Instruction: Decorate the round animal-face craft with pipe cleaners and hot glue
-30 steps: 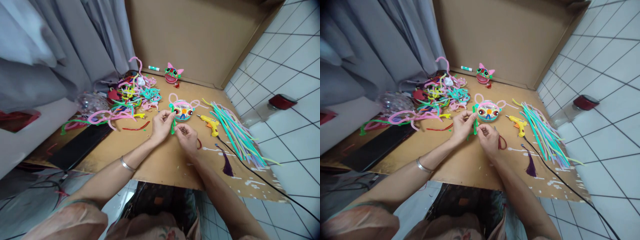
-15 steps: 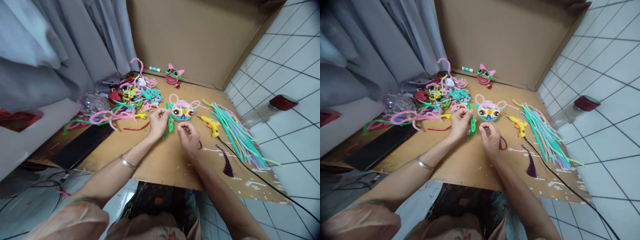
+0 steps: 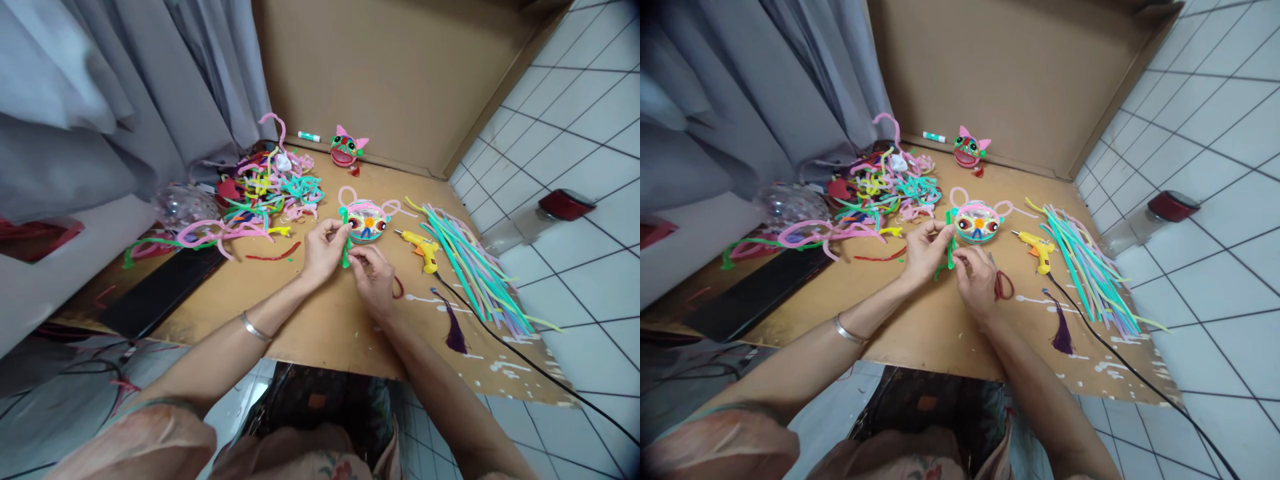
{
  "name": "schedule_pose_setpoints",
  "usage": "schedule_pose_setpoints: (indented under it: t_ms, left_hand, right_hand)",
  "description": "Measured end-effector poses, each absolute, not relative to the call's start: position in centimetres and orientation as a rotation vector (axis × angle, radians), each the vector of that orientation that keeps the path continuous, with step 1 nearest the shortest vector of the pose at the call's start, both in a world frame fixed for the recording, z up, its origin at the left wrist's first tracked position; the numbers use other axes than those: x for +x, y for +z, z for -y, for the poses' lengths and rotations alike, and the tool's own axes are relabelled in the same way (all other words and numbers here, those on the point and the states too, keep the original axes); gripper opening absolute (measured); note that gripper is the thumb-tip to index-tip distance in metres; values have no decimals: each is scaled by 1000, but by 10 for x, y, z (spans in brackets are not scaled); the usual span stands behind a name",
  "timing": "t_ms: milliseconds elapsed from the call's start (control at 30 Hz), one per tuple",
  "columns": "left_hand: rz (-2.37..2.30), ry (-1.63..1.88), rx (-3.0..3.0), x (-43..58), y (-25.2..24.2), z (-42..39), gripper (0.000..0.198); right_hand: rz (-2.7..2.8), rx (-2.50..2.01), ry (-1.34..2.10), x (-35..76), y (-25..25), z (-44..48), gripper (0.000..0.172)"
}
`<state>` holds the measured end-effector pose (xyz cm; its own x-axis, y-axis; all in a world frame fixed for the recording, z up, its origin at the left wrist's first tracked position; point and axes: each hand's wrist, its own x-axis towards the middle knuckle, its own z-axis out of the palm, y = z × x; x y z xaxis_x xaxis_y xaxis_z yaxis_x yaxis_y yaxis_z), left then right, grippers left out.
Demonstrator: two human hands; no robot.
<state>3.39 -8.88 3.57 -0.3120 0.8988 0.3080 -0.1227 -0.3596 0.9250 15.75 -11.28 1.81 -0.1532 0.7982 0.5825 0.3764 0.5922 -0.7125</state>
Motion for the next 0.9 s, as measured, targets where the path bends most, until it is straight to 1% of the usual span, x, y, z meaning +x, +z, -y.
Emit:
schedule_pose_setpoints:
  t_ms: [167, 333, 433, 533, 767, 900]
  left_hand:
    - [-1158, 1777, 1242, 35, 35, 91, 21]
    - [-1157, 1773, 1306, 34, 33, 92, 19]
    - [-1164, 1771, 1340, 33, 33, 92, 19]
    - [-1156, 1752, 1317, 32, 33, 92, 20]
    - [-1160, 1708, 1199, 33, 33, 88, 22]
    - [-1169, 1713, 1152, 34, 33, 86, 23]
  right_hand:
    - [1707, -1031, 579, 156, 19, 112, 8]
    - [1623, -1081, 688, 156, 17, 110, 12]
    - [1676, -1079, 724, 157, 17, 109, 14]
    - [1785, -1058, 617, 157, 18, 110, 15]
    - [2037, -1043, 92, 156, 16, 111, 21]
    - [2063, -1049, -17, 154, 14, 110, 22]
